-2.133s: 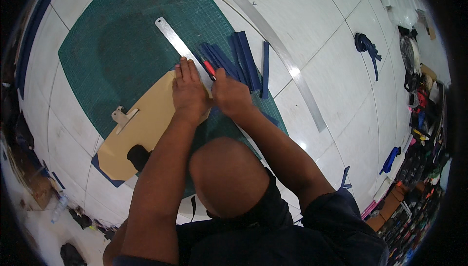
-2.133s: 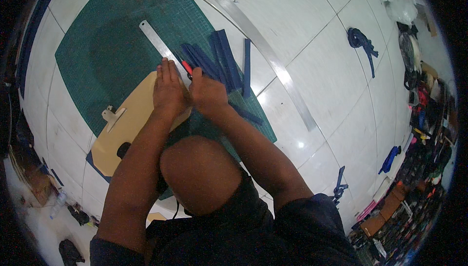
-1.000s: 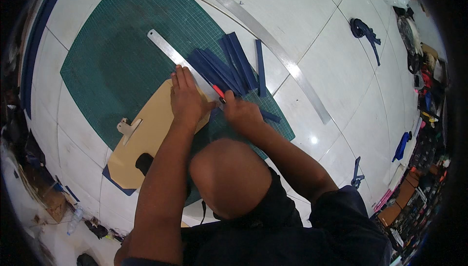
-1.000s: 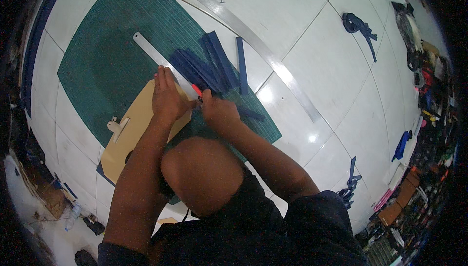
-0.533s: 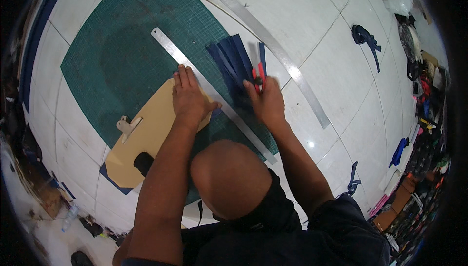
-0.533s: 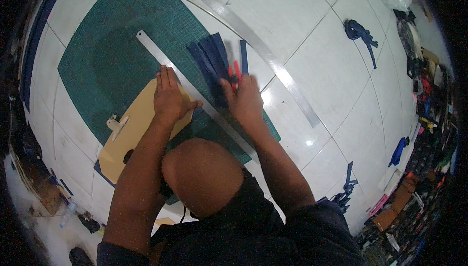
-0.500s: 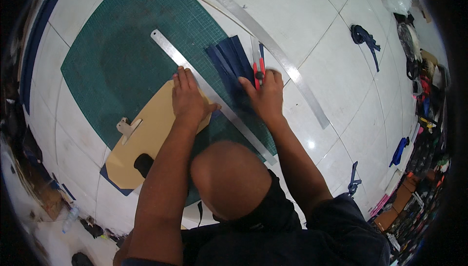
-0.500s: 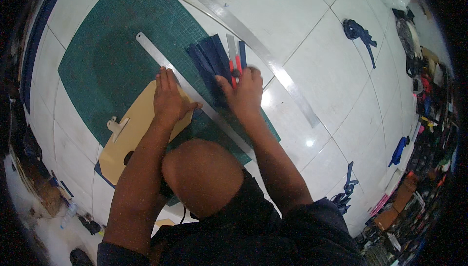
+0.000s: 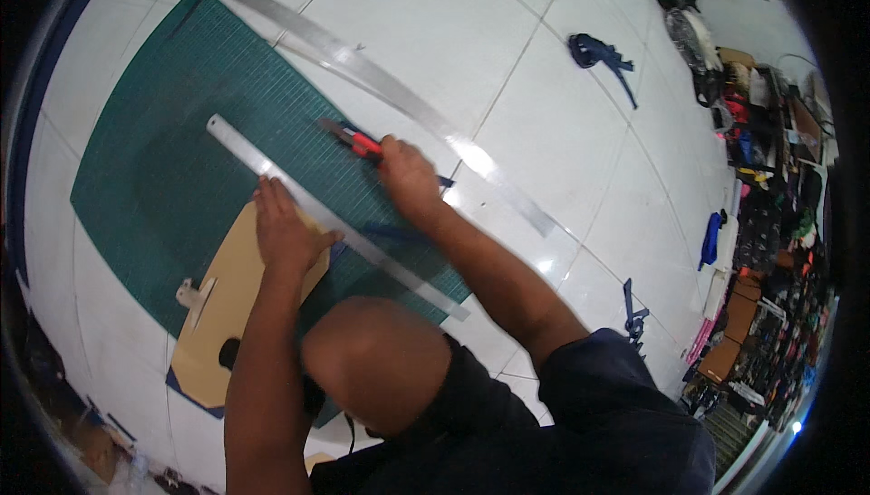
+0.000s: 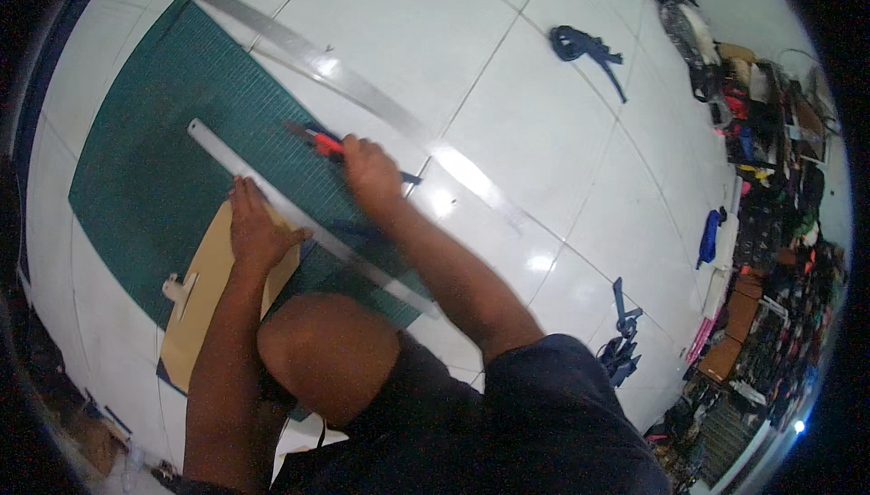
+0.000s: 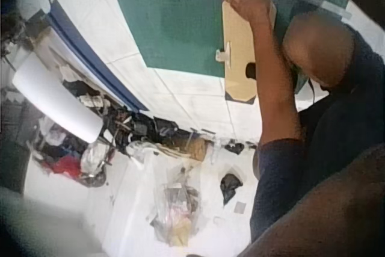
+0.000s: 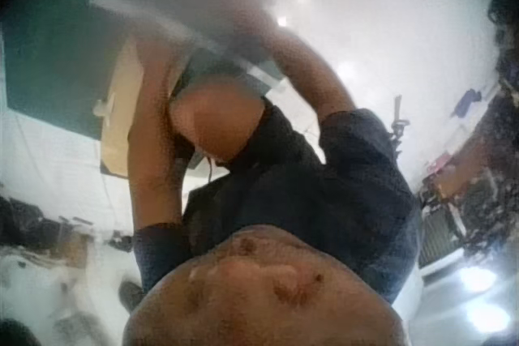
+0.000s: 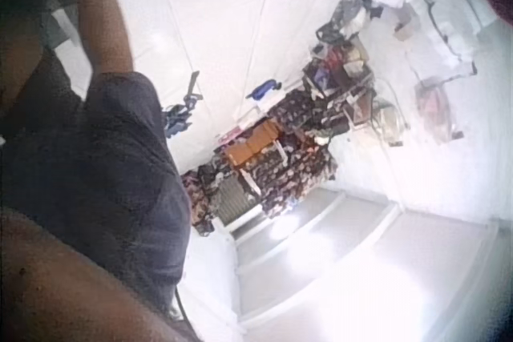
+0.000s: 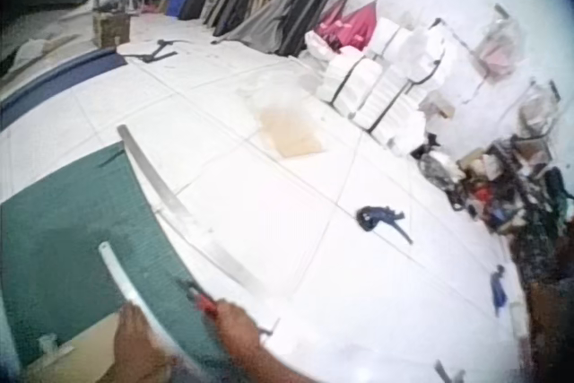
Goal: The person aligns a blue fabric under a cardboard template and uses a utility knife and a metal ruler to cut the fabric into specific shapes.
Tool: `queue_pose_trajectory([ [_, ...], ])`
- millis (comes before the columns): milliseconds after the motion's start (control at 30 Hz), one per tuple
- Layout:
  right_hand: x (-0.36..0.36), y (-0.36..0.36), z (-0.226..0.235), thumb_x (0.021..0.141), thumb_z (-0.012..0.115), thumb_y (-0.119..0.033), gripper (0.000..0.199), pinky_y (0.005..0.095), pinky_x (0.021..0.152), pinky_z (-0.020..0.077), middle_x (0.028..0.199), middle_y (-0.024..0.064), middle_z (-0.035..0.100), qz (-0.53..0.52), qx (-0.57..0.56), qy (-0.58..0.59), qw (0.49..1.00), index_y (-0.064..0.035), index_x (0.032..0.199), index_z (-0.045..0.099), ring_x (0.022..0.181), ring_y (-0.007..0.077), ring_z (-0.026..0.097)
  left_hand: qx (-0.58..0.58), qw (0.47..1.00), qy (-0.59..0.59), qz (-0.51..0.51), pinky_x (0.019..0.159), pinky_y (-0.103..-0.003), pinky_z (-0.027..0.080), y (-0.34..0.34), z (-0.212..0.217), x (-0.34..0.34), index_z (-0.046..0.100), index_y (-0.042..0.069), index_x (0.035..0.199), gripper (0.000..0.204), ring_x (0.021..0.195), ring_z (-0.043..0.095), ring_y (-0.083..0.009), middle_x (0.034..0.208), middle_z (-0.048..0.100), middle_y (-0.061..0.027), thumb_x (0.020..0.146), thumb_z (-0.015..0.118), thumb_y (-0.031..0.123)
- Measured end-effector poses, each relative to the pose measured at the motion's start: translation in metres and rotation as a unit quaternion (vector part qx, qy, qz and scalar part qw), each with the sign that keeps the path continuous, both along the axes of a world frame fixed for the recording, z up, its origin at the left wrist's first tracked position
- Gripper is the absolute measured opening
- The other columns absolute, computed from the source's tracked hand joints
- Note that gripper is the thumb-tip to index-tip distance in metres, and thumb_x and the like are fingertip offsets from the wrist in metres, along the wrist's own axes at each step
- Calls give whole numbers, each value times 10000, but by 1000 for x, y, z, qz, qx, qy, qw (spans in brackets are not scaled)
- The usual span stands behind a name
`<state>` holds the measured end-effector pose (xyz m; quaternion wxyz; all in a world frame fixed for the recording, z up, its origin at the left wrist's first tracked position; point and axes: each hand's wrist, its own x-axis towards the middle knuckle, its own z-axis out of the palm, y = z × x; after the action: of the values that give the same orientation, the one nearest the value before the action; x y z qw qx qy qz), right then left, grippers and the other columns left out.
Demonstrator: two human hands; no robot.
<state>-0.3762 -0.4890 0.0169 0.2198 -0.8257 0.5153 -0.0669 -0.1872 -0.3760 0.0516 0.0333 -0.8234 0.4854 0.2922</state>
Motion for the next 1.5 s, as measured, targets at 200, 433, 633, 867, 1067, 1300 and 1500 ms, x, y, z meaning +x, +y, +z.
queue_pose_trajectory([
  [200, -73, -32, 8, 850, 662, -93, 328, 526, 763, 529, 927, 217, 701, -112, 65, -60, 990, -74, 1161, 559, 873, 408, 697, 34, 999, -1, 4, 1242, -439, 249, -3, 6, 3, 122, -28, 1574, 1392, 1531, 165, -394, 1661, 106, -219, 584, 930, 525],
  [433, -161, -70, 64, 746, 859, -209, 427, 434, 866, 525, 1146, 209, 668, -208, -260, 97, 938, -29, 1058, 629, 1043, 356, 663, 25, 1000, -15, 3, 1233, -452, 277, 0, 6, 8, 130, -36, 1564, 1385, 1522, 185, -405, 1646, 138, -233, 582, 937, 514],
  [633, -104, 84, 14, 721, 815, -114, 467, 476, 832, 510, 1029, 200, 598, 18, 63, -28, 997, -31, 1086, 537, 971, 410, 609, 1, 1000, -11, -2, 1236, -439, 273, 2, 1, 4, 116, -35, 1568, 1416, 1522, 185, -410, 1645, 139, -238, 569, 931, 550],
  [867, -102, 109, 6, 765, 777, -131, 320, 478, 776, 515, 906, 174, 644, -64, 181, 47, 980, -41, 987, 565, 878, 382, 650, 9, 999, -40, -21, 1246, -428, 244, 8, -12, 2, 113, -41, 1574, 1452, 1530, 155, -415, 1647, 126, -259, 551, 904, 619],
  [1067, -194, 17, -9, 903, 747, -206, 258, 334, 708, 483, 805, 56, 566, -390, -73, -108, 912, -18, 955, 578, 740, 183, 554, -28, 999, -29, -29, 1238, -437, 253, 13, -14, 5, 166, -71, 1556, 1396, 1523, 173, -426, 1635, 140, -285, 577, 900, 599],
  [1300, -81, 116, 19, 775, 852, -342, 537, 446, 796, 489, 978, 174, 596, -89, 178, -152, 968, -38, 1112, 566, 926, 374, 602, -140, 989, 28, -36, 1150, -457, 383, 55, 26, 83, 426, 37, 1473, 883, 1409, 395, -427, 1562, 335, -247, 793, 800, 458],
  [1500, -68, 150, -3, 749, 835, -254, 449, 503, 775, 484, 964, 204, 584, -30, 123, -66, 990, -36, 1007, 540, 942, 409, 602, -3, 999, -21, -42, 1040, -448, 472, 163, 123, 173, 601, 57, 1325, 539, 1222, 580, -394, 1328, 588, -230, 859, 741, 287],
])
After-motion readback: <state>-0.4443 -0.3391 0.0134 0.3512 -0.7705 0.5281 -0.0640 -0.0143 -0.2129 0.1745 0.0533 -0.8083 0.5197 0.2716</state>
